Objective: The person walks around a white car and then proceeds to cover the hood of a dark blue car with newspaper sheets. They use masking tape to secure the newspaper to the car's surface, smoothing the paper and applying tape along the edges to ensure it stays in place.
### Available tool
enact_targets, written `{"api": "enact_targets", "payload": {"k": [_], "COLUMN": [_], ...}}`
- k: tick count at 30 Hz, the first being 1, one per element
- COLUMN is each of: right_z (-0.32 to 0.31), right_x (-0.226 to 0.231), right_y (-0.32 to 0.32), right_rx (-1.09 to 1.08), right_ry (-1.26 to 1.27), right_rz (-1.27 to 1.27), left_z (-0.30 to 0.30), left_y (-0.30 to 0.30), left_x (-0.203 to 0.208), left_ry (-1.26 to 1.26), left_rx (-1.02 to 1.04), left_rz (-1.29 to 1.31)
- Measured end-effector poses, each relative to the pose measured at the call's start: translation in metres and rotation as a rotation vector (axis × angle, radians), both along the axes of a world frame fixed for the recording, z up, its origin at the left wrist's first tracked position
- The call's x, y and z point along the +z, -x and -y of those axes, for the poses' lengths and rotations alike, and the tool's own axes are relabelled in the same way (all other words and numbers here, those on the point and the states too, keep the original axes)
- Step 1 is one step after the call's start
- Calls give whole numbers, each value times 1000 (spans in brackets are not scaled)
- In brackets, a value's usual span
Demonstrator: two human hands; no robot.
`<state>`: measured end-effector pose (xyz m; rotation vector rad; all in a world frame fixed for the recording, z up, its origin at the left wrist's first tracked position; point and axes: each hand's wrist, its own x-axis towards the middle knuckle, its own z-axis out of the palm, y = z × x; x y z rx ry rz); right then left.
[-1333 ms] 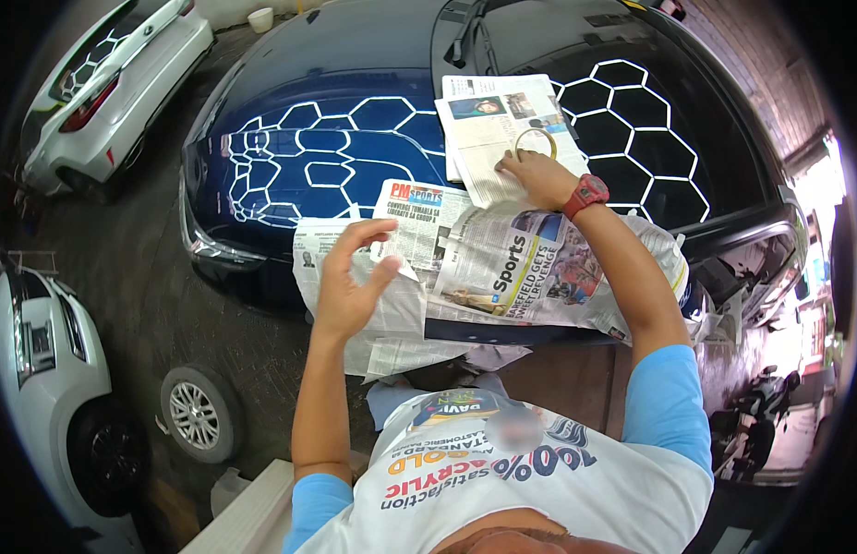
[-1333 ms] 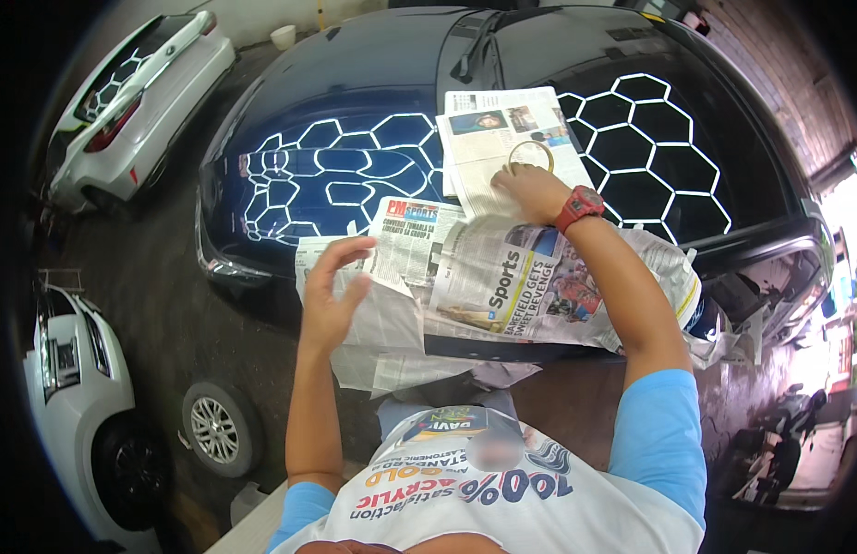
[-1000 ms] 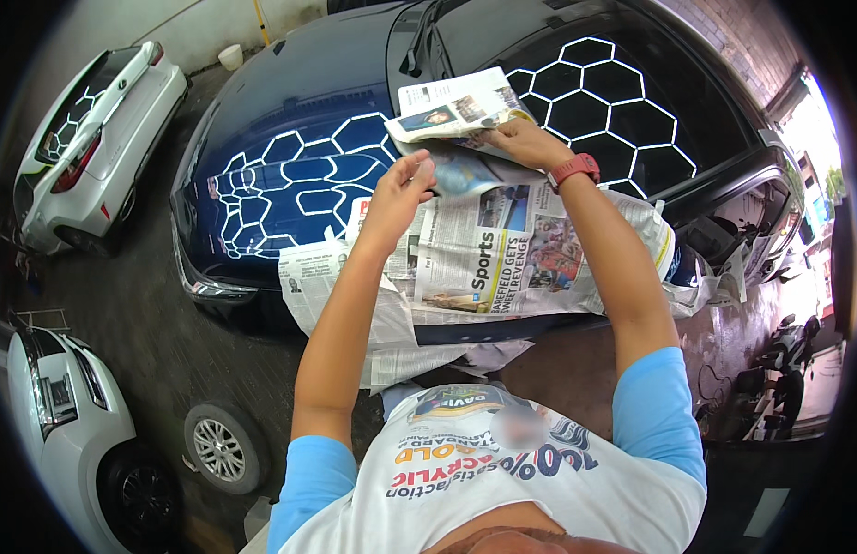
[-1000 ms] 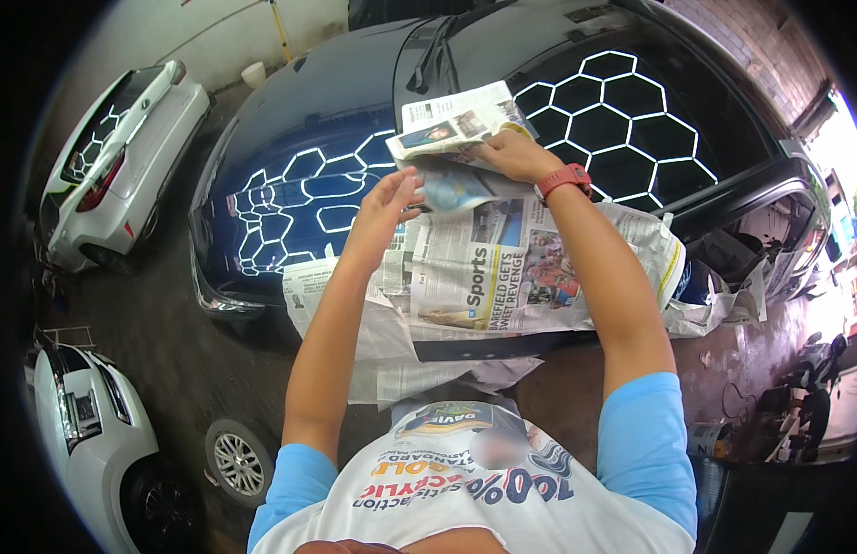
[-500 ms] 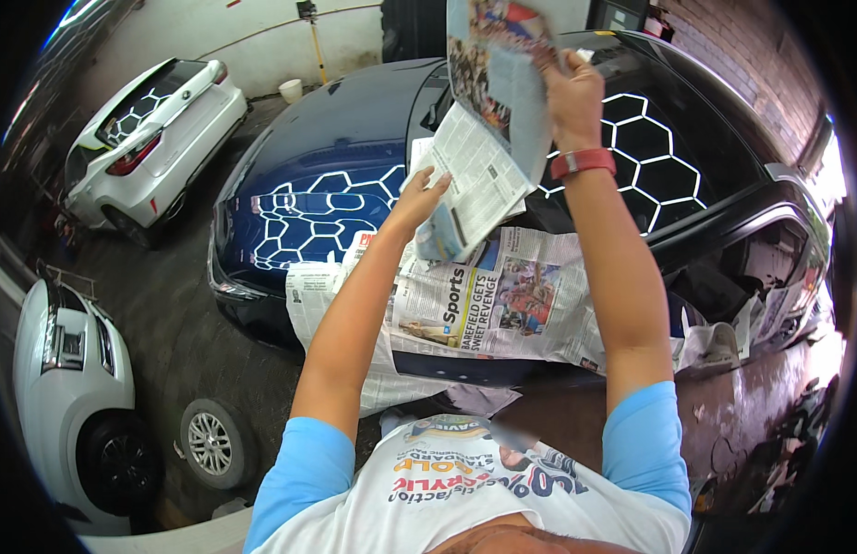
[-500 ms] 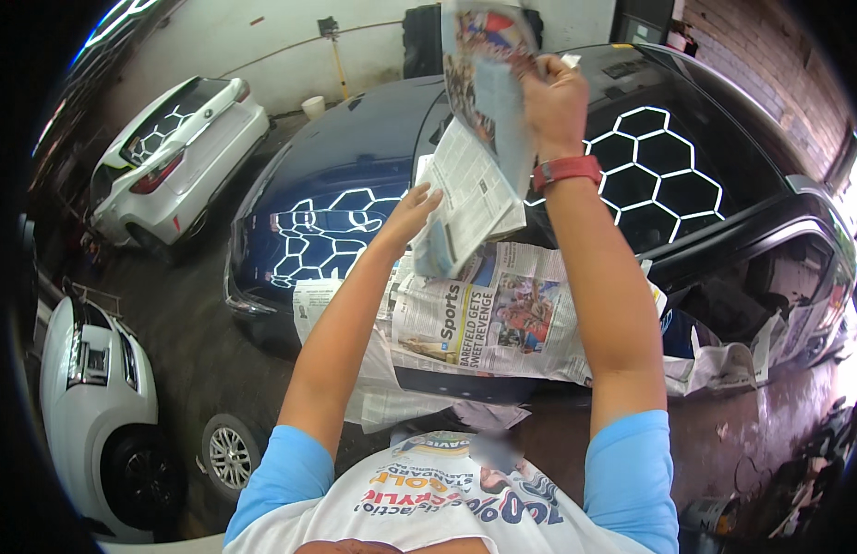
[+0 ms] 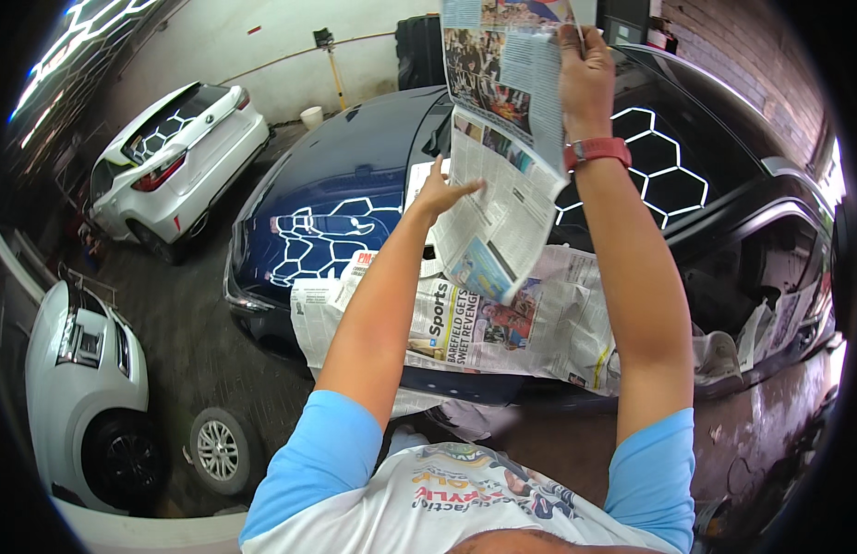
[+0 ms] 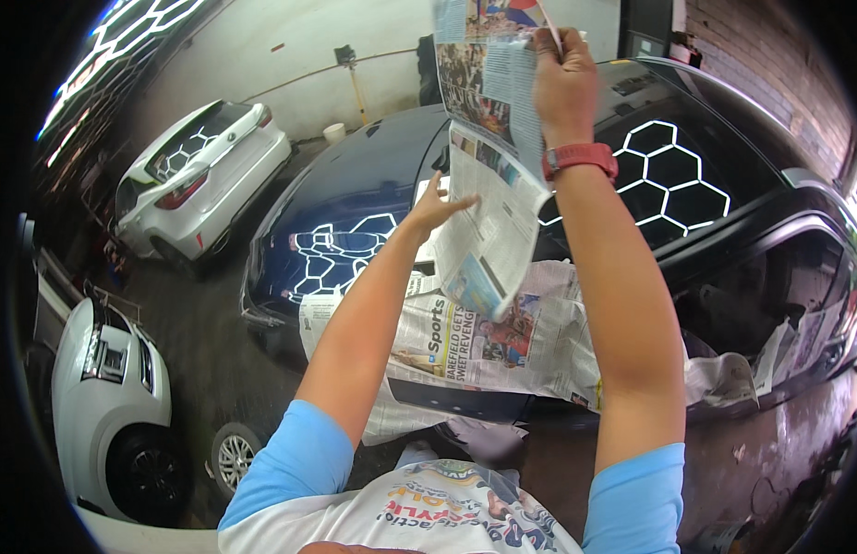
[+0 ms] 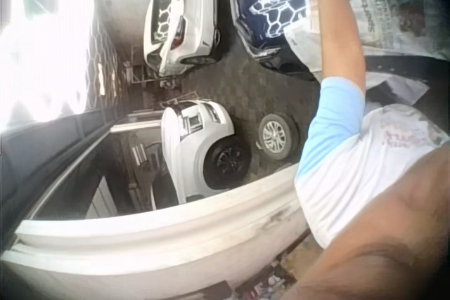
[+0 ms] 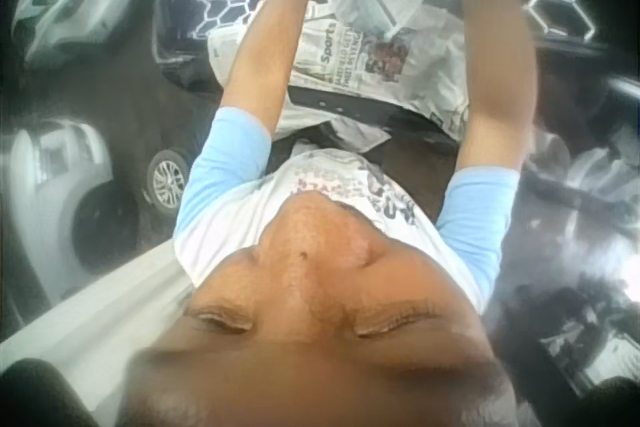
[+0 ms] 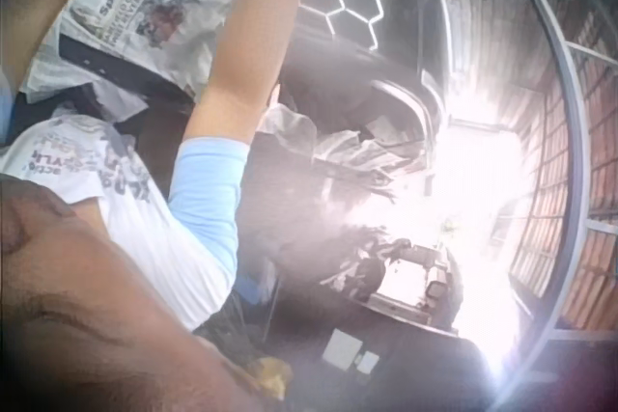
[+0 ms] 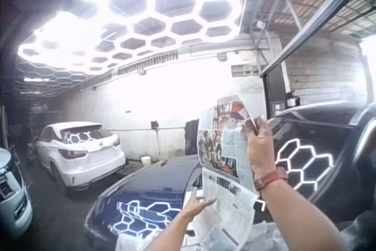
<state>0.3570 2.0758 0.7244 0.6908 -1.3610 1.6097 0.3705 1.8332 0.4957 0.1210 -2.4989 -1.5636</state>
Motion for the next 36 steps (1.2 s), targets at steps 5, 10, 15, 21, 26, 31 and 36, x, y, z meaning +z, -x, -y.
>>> {"api": "enact_targets", "payload": {"k": [5, 10, 15, 21, 26, 31, 36], "right_z": [-10, -39, -66, -48, -83, -142, -179], "right_x": [21, 59, 101, 81, 46, -16, -100], "right_y": [-33, -83, -165, -187, -242, -330, -394], "right_rx": [-218, -288, -459, -547, -345, -230, -318], "right_ry": [15, 19, -28, -35, 105, 180, 352], "right_rz": [-127, -222, -336, -317, -166, 51, 258], "left_z": [-12, -30, -48, 56, 93, 104, -83], "left_y": [26, 17, 31, 115, 128, 118, -99], "left_x": [-62, -84, -75, -108, -92, -64, 47], "left_ry": [360, 750, 794, 623, 530, 447, -368], "left_rx": [-76, -61, -185, -363, 93, 126, -990], "left_rz": [142, 105, -14, -41, -18, -555, -251]}}
